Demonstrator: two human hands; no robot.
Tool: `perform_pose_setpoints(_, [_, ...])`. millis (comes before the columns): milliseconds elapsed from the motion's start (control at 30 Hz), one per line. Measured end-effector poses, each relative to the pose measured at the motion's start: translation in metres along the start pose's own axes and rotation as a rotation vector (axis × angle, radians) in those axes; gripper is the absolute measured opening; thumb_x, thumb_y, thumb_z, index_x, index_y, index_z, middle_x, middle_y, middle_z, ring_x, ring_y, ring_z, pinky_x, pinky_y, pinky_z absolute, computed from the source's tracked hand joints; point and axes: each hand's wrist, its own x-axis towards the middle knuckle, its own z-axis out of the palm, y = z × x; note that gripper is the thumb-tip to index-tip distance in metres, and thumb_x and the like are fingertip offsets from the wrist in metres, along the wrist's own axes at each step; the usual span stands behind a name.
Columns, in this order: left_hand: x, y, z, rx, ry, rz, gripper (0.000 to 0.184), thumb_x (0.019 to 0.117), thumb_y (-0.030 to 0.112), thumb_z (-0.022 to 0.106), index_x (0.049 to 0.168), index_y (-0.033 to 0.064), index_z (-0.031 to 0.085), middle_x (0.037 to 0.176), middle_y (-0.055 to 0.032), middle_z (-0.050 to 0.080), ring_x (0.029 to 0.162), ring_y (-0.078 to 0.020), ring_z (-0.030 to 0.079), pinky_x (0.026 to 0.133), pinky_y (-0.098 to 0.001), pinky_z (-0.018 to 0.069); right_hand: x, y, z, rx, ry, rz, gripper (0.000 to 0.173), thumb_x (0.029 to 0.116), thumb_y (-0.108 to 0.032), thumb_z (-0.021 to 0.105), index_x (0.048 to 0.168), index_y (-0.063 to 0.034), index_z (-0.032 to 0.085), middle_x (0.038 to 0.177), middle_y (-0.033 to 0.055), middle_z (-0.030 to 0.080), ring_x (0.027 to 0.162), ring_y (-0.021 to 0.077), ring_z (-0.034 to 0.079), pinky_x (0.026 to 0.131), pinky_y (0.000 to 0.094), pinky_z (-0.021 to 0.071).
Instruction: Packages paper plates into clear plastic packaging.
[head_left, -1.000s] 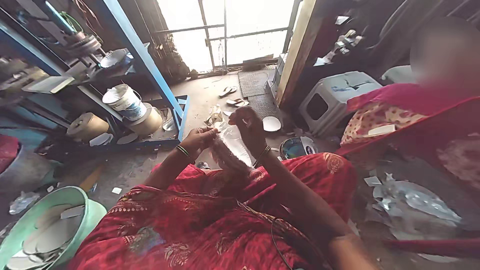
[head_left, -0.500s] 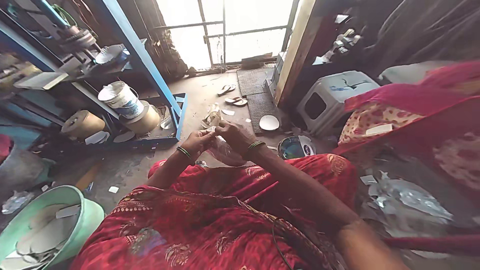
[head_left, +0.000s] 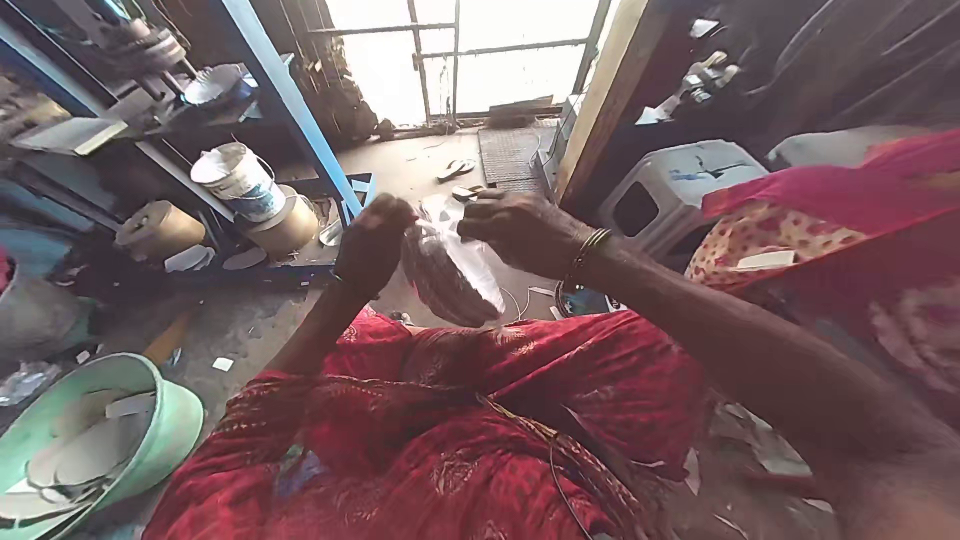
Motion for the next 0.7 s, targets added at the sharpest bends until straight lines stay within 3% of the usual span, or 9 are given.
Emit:
perform_pose_setpoints(100, [-0.018,-0.002,0.031,-0.061,-0.076,-0.051,0.022,0.1047,0.016,0.055,0.102,0.0008,0.071,0.103,-0.0182,0.069,0.090,-0.0362,0.070,0.075,-0.0537,0.0586,-0.026,0.000,0.033,0.075,-0.021,0.058,0.019,0.0928,0.007,0.058,0.096,-0.0041,0.073,0.093,0.0117,0.069,0.092,0.0297,0.068,0.079,0.0438,0.0569])
perform_pose_setpoints(233, [-0.024,0.002,0.065,-0.463,0.009,-0.099,0.027,0.1071,0.011,0.046,0.104,-0.0038,0.068,0.112,-0.0148,0.070,0.104,-0.0206,0.069,0.094,-0.0377,0.0565,-0.047,-0.002,0.058,0.085,0.116,0.139,0.017,0.1011,-0.006,0.056,0.097,-0.0035,0.072,0.087,0.0116,0.067,0.085,0.0273,0.068,0.075,0.0388,0.0565])
perform_pose_setpoints(333, [0.000,0.015,0.060,-0.771,0.003,-0.204,0.034,0.1095,0.022,0.037,0.110,-0.0015,0.063,0.116,-0.0113,0.071,0.110,-0.0157,0.067,0.098,-0.0373,0.0537,-0.050,-0.005,0.037,0.146,0.264,0.187,0.016,0.1006,-0.009,0.058,0.097,-0.0056,0.074,0.096,0.0095,0.071,0.096,0.0231,0.068,0.088,0.0368,0.0556])
perform_pose_setpoints(433, [0.024,0.024,0.047,-0.973,0.074,-0.262,0.035,0.1099,0.026,0.034,0.114,0.0010,0.058,0.113,-0.0069,0.069,0.107,-0.0142,0.066,0.097,-0.0369,0.0544,-0.074,0.006,0.011,0.218,0.447,0.368,0.027,0.1008,-0.023,0.063,0.117,-0.0019,0.070,0.119,0.0134,0.069,0.116,0.0212,0.064,0.103,0.0371,0.0519])
perform_pose_setpoints(500, [0.039,0.028,0.037,-1.102,0.129,-0.257,0.030,0.1107,0.026,0.032,0.109,0.0064,0.054,0.107,-0.0004,0.068,0.104,-0.0088,0.065,0.097,-0.0317,0.0533,-0.106,0.015,-0.001,0.281,0.450,0.580,0.060,0.0988,-0.043,0.064,0.141,-0.0014,0.055,0.144,0.0168,0.057,0.132,0.0238,0.056,0.109,0.0397,0.0490])
perform_pose_setpoints(567, [0.057,0.018,0.042,-1.281,0.138,-0.274,0.026,0.1084,0.022,0.035,0.100,0.0098,0.056,0.096,0.0037,0.071,0.096,-0.0048,0.068,0.090,-0.0261,0.0555,-0.137,0.014,-0.010,0.466,0.405,0.770,0.088,0.0933,-0.061,0.061,0.157,-0.0068,0.033,0.156,0.0133,0.045,0.135,0.0210,0.054,0.103,0.0377,0.0531])
perform_pose_setpoints(600, [0.062,0.010,0.048,-1.325,0.096,-0.291,0.028,0.1102,0.017,0.031,0.105,0.0046,0.056,0.097,0.0008,0.069,0.097,-0.0054,0.066,0.092,-0.0252,0.0544,-0.148,0.006,-0.012,0.593,0.417,0.842,0.093,0.0908,-0.065,0.061,0.159,-0.0106,0.029,0.154,0.0110,0.049,0.131,0.0196,0.057,0.101,0.0383,0.0548])
perform_pose_setpoints(633, [0.071,0.010,0.056,-1.332,0.053,-0.394,0.030,0.1095,0.008,0.027,0.107,-0.0036,0.055,0.094,-0.0039,0.066,0.092,-0.0053,0.063,0.088,-0.0219,0.0531,-0.160,-0.007,-0.015,0.764,0.449,0.889,0.090,0.0914,-0.061,0.064,0.161,-0.0150,0.029,0.152,0.0091,0.051,0.131,0.0188,0.057,0.102,0.0401,0.0540])
perform_pose_setpoints(700, [0.098,0.032,0.081,-1.206,-0.159,-0.607,0.028,0.1052,-0.009,0.026,0.119,-0.0152,0.049,0.101,-0.0113,0.060,0.090,-0.0016,0.056,0.084,-0.0117,0.0460,-0.178,-0.047,-0.031,1.046,0.529,0.963,0.074,0.0957,-0.034,0.069,0.158,-0.0161,0.035,0.150,0.0039,0.053,0.130,0.0142,0.057,0.106,0.0378,0.0524])
